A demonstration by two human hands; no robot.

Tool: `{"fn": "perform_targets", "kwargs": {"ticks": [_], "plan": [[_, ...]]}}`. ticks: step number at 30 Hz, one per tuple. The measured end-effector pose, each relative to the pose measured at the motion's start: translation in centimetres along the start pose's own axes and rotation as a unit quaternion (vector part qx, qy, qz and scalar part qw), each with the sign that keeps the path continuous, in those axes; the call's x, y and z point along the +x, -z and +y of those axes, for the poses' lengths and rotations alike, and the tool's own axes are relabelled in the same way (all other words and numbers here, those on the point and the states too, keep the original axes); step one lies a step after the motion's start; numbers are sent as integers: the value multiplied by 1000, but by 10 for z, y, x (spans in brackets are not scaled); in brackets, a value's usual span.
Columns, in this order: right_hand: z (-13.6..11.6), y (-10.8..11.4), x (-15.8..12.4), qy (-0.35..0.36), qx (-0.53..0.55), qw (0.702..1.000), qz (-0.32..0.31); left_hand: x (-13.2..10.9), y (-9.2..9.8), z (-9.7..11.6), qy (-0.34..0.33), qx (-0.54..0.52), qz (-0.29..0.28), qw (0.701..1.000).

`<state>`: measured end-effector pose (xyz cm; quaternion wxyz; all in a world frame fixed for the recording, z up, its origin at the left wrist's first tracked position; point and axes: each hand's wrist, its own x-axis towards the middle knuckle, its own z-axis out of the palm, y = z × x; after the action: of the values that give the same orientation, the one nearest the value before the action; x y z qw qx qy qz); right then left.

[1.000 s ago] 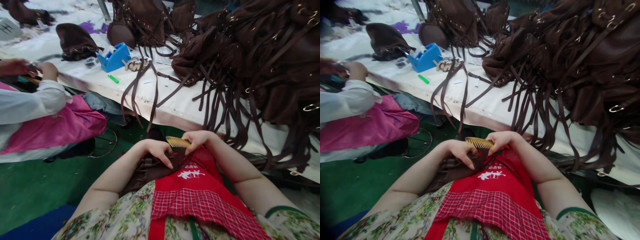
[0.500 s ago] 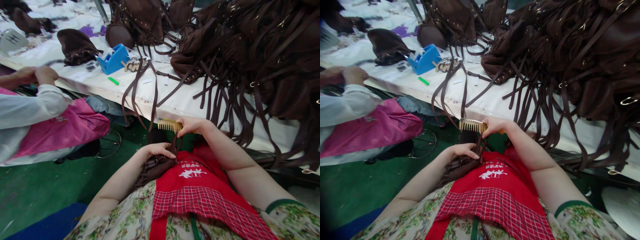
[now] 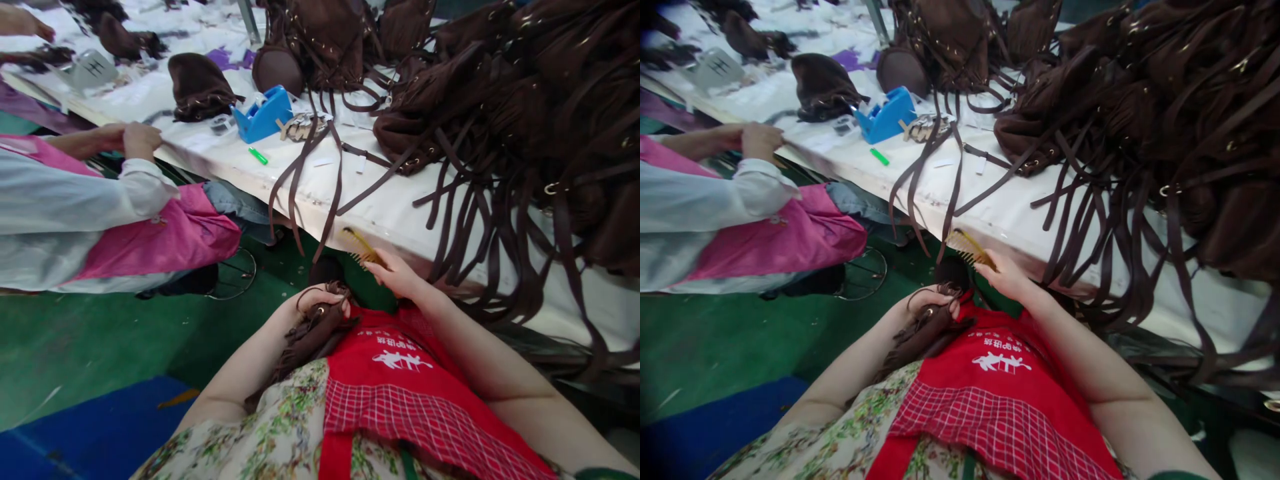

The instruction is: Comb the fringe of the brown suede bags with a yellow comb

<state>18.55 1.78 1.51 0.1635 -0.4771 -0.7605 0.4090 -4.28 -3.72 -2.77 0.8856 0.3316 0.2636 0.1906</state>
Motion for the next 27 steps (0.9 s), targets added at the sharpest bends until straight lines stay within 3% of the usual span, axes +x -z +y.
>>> {"fn": "perform_targets", "kwargs": {"ticks": [2,5,11,19,24,27], "plan": [[-10,-14,-19,25,-49,998,-2,-3,9,-10,-24,-25,22,999],[-22,-38,-37,56,-164,983,-60,-6,11,-14,-42,-25,22,999],[-13,-61,-21,0,-331,933,-144,-10,-19,5,-13,7,-22,1000],[7,-66,1,-110,-326,928,-144,2,-30,-9,-24,-62,63,996],[47,-59,2,-198,-284,923,-169,5,-46,-7,17,-3,1,1000],[62,-47,-5,-216,-276,922,-165,5,-44,-6,-10,-44,39,998]]}}
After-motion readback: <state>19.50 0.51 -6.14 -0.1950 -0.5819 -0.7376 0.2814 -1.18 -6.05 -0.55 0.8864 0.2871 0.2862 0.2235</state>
